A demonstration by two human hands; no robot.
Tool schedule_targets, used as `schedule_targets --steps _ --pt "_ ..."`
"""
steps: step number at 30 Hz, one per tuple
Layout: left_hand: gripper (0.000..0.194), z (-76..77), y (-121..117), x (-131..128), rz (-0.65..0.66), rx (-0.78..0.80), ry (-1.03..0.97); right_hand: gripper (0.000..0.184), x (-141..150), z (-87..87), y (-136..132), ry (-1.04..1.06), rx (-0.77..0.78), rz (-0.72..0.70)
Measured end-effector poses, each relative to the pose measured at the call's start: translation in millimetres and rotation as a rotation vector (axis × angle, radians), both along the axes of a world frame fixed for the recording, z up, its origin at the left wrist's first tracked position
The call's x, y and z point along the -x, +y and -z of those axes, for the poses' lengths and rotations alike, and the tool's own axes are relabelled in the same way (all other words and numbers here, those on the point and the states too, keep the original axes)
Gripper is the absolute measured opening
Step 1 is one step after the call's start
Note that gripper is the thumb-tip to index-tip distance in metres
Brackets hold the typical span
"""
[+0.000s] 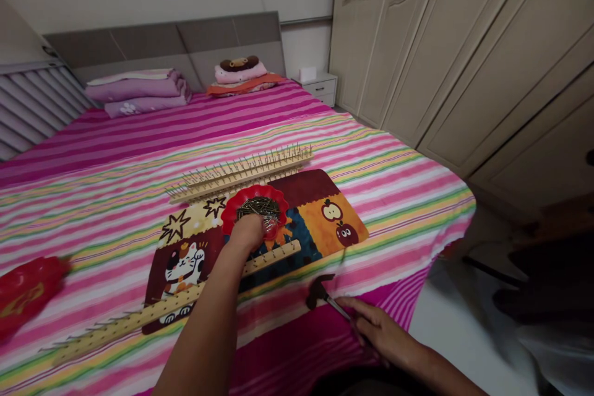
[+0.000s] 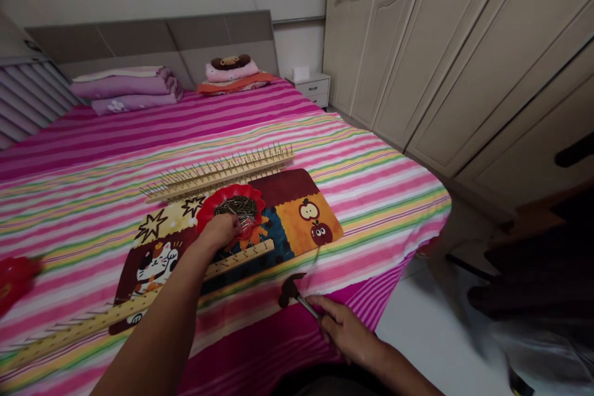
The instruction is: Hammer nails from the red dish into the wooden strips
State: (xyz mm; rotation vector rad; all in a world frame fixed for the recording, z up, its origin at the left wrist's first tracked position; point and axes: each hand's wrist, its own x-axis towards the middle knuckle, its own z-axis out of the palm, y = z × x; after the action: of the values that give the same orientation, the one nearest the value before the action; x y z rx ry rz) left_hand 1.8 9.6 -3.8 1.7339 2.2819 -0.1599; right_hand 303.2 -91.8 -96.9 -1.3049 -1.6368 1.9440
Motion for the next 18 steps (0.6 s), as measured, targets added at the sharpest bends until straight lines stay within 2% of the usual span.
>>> schedule_targets --steps 4,6,9,11,13,14,18 --pt "0.017 -12.0 -4 3 0.020 -0.025 -0.018 0.053 1 -1.4 -1 -0.003 0.023 -0.015" --pt "0.018 -24.3 -14 10 -0.028 -0.144 -0.080 0.053 0 0.1 -1 -0.013 0.014 -0.010" --pt "0.016 -43.8 -41 22 -0.219 -0.501 -0.395 0.054 -1 2.6 -2 -0.033 0.012 -0.003" --pt "0.025 -49.8 -66 23 -0.369 -0.642 -0.719 0.054 -1 2.8 -2 -0.033 0.016 -0.004" --pt "0.042 -45.5 -91 20 -0.519 -0.667 -1.010 0.053 0 1.5 -3 -0.029 0.016 -0.009" --pt "0.047 -39.4 -103 16 -0.586 -0.672 -1.094 0.053 0 0.4 -3 -0.028 0.013 -0.010" --pt "0.044 -1.6 -134 4 -0.773 -0.724 -1.178 0.052 1 -4.2 -3 -0.032 0.006 -0.016"
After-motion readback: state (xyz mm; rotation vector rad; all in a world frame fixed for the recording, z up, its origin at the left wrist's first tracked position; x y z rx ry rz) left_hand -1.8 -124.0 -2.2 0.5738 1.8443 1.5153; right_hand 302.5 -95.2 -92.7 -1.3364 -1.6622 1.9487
